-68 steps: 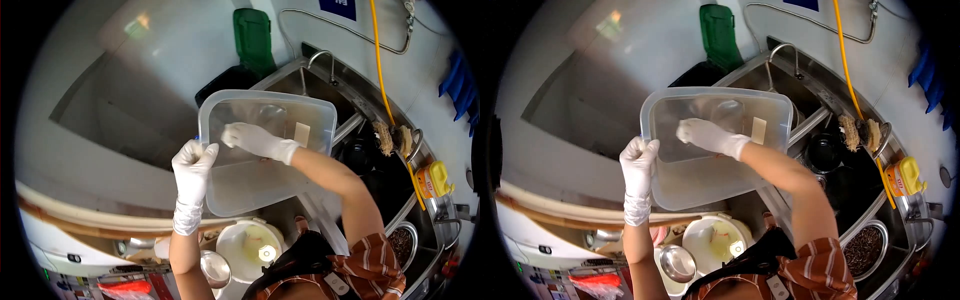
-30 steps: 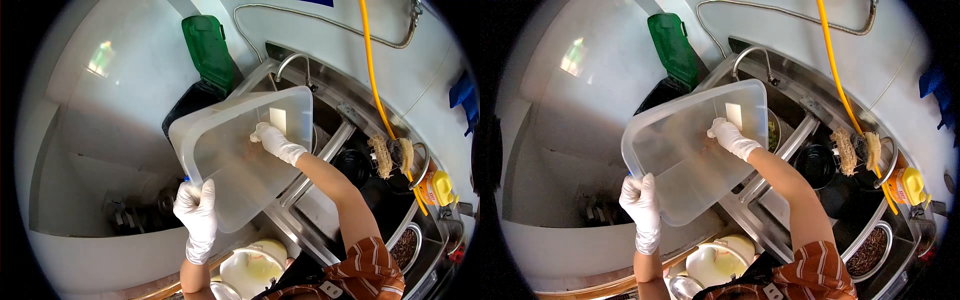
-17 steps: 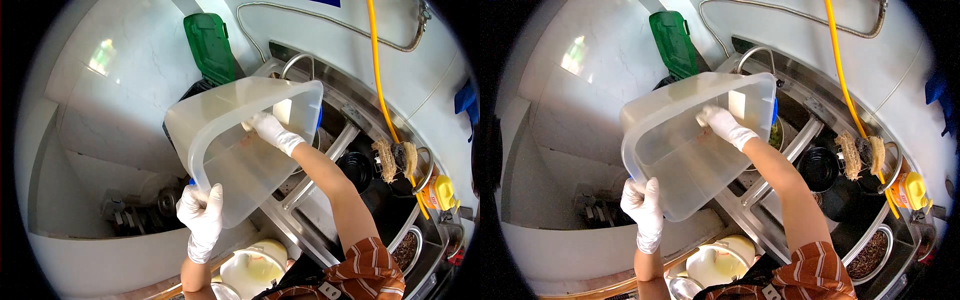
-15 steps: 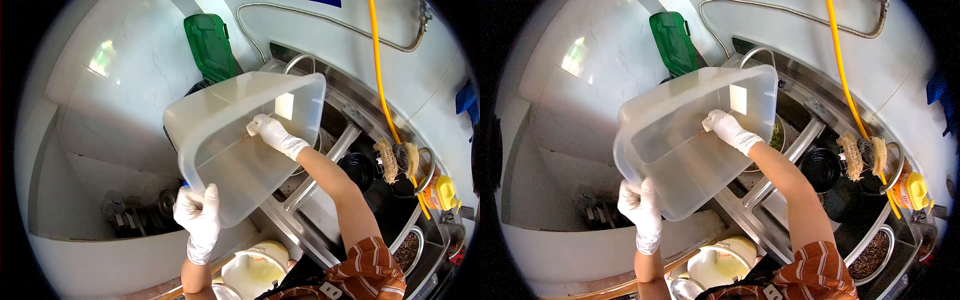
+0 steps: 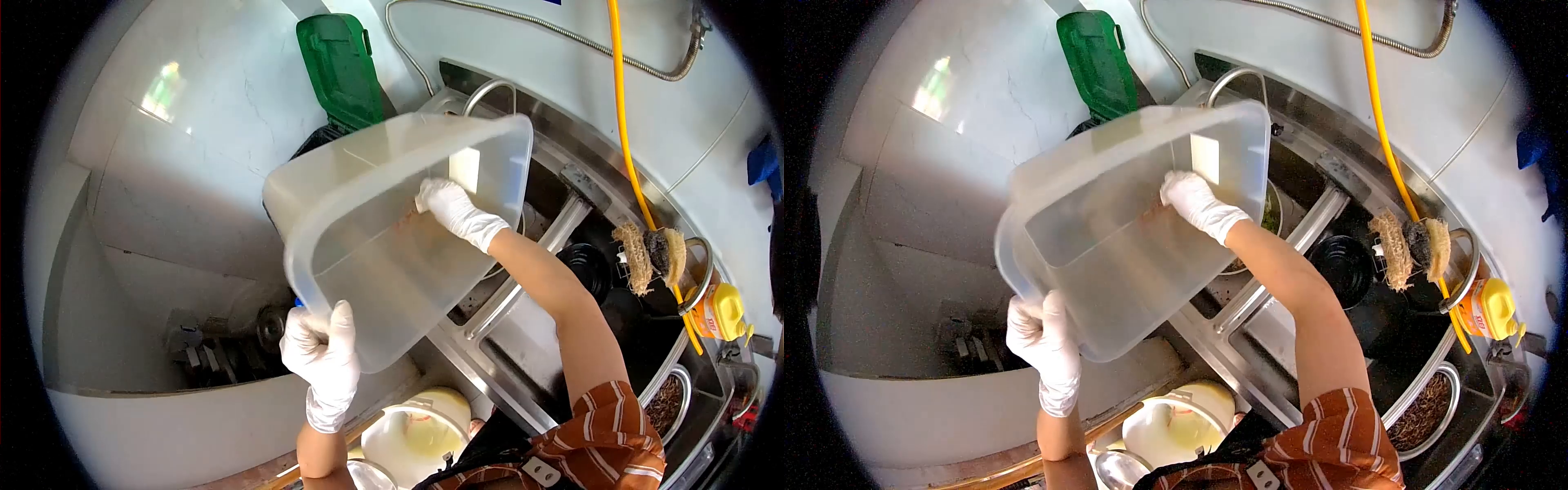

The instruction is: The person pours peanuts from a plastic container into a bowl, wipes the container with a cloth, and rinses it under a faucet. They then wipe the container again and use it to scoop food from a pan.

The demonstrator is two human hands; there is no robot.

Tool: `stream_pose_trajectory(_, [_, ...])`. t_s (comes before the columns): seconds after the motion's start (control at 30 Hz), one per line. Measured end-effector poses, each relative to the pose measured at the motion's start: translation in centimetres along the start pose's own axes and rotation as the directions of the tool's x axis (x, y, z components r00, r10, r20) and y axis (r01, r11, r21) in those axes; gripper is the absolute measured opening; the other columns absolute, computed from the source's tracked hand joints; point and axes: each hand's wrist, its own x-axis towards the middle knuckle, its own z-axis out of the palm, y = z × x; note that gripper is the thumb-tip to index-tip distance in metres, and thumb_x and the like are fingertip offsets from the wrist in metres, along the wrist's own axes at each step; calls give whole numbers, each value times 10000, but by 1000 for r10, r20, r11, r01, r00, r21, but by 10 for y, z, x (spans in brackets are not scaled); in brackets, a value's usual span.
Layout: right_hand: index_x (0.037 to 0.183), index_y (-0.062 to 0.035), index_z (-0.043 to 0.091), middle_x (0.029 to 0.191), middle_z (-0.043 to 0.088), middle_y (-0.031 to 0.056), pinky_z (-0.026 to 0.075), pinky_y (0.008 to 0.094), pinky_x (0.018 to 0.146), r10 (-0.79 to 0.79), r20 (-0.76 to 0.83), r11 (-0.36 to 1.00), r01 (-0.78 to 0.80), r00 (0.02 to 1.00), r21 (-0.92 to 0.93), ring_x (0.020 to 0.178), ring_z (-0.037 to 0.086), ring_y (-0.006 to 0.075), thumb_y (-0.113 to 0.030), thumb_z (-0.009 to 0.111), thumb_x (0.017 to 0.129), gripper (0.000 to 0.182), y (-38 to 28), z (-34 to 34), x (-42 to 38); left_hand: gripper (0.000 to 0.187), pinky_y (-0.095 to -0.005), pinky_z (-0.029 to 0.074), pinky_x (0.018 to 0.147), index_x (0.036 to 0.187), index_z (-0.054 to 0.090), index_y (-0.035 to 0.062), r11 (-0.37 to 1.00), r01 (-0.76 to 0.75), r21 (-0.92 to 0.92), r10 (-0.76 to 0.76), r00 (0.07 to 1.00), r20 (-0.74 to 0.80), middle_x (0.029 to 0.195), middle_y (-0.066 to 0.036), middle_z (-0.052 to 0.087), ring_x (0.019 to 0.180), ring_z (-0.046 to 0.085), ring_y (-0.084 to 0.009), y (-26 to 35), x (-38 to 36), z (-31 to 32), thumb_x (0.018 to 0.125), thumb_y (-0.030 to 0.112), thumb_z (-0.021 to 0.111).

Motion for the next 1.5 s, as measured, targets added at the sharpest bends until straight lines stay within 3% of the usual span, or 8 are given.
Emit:
stream_pose_trajectory(0.13, [843,-98,626,870,590,119,486,396,698,146,-307,875,22,941,483,823,589,313,-38,550,726,151,-12,-53,13,239,-178,384,573,666,473,75,996,42,-75,-47,997,-60,625,26,534,568,407,-22,-1,7,-2,817,24,652])
stream_pose_trajectory(0.47, [906,-81,609,936,601,102,467,360,775,-12,-551,882,269,834,388,894,574,274,-115,540,775,152,-53,-92,39,267,-186,379,549,643,458,79,1000,28,-11,-27,996,84,615,30,526,555,416,-24,0,2,-9,803,-11,652])
stream_pose_trajectory(0.57, [962,-21,550,983,582,149,460,396,793,-352,-136,867,377,926,326,907,553,341,-67,490,838,146,-30,-64,17,269,-184,372,536,645,458,82,1000,14,-10,-13,998,67,593,38,513,544,409,-20,-7,3,-11,796,-17,657])
stream_pose_trajectory(0.67, [866,-67,595,930,600,113,442,381,790,165,-299,738,83,940,670,895,549,315,-78,507,788,117,-25,-75,11,273,-184,366,517,643,458,84,1000,-16,1,16,997,71,571,48,497,528,398,-15,-10,4,-10,790,-22,663])
stream_pose_trajectory(0.87, [877,-35,598,925,585,172,443,398,805,305,-444,924,-148,843,353,915,559,335,-58,472,813,143,5,-22,45,282,-184,361,500,634,455,86,998,-47,52,43,996,80,560,56,484,511,384,-12,2,0,-9,779,-20,673])
stream_pose_trajectory(0.93, [875,-69,607,937,577,184,458,392,783,219,-24,932,-202,975,303,882,575,340,-70,493,799,137,2,-21,32,281,-184,362,502,634,454,84,1000,-1,-16,2,998,65,556,59,481,515,386,-10,3,-1,-8,776,-23,671])
stream_pose_trajectory(1.27, [847,-133,594,868,595,64,499,382,705,-539,-343,675,639,769,370,791,599,264,-121,539,766,99,-94,-82,4,281,-186,371,496,623,452,75,995,-70,70,59,987,150,538,51,480,508,392,-9,4,2,-3,769,-33,667])
stream_pose_trajectory(1.5, [847,-118,585,891,593,70,502,362,729,-466,91,868,434,880,241,843,593,263,-99,526,773,97,-33,-24,-29,283,-183,360,485,633,442,76,1000,12,11,-13,991,135,538,57,470,504,378,-6,-7,-3,-12,773,-26,667])
